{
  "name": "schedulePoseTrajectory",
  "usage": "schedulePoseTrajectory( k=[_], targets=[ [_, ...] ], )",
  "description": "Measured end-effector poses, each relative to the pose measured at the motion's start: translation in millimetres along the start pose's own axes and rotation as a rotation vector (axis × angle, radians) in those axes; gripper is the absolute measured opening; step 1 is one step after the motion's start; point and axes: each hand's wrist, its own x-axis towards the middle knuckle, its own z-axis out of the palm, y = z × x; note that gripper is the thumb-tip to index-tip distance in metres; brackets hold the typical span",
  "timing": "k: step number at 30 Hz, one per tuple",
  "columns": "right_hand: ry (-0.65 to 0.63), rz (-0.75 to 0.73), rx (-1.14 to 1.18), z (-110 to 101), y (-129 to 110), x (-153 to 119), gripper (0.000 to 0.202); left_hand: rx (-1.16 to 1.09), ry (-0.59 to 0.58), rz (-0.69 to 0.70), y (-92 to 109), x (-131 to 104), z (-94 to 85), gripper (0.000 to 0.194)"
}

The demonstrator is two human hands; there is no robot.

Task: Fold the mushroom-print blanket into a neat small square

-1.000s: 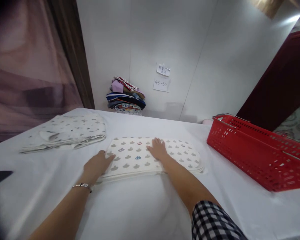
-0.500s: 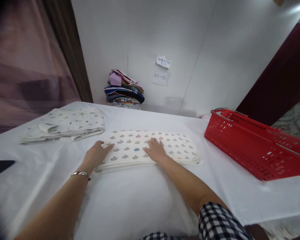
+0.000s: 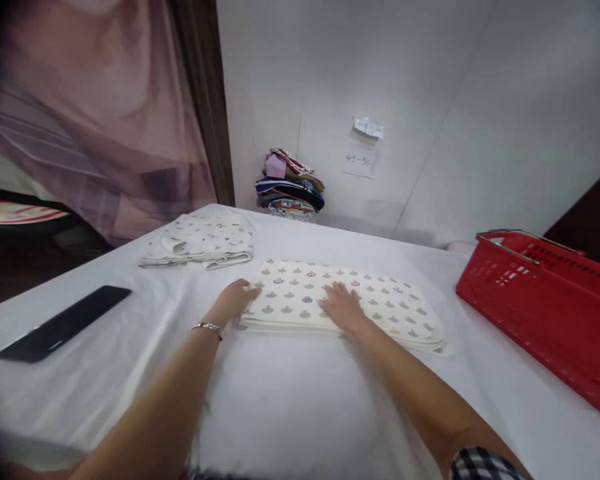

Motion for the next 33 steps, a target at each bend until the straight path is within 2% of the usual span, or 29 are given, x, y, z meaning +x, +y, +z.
schedulePoseTrajectory(
  k=[4,9,13,15,20,24,30,33],
  targets=[
    [0.036,-0.064,-0.018,-12,-21,15,0.064,-0.006,-0.008,0.019,-1,-2,1.7,0.045],
    [0.057,-0.196,0.005,-19,-74,53,0.064,-0.013,-0.006,0.024,-3,-1,2.8,0.041],
    [0.148,-0.252,0.010,-13,-110,84,0.062,0.013,-0.012,0.015,-2,0,3.4,0.037],
    [0.162,-0.253,-0.014,-4,-119,95,0.060,0.026,-0.008,0.016,-1,0,4.1,0.034],
    [0.059,-0.270,-0.046,12,-120,111,0.058,0.036,-0.005,0.030,-3,2,5.9,0.033],
    [0.058,-0.269,-0.002,9,-119,107,0.054,0.030,-0.008,0.038,-3,2,6.3,0.035],
    [0.047,-0.378,0.031,21,-128,65,0.052,-0.007,-0.021,0.051,-3,2,6.0,0.036],
    [0.057,-0.380,0.087,24,-127,51,0.048,-0.034,-0.024,0.055,-2,-1,3.0,0.035]
  ],
)
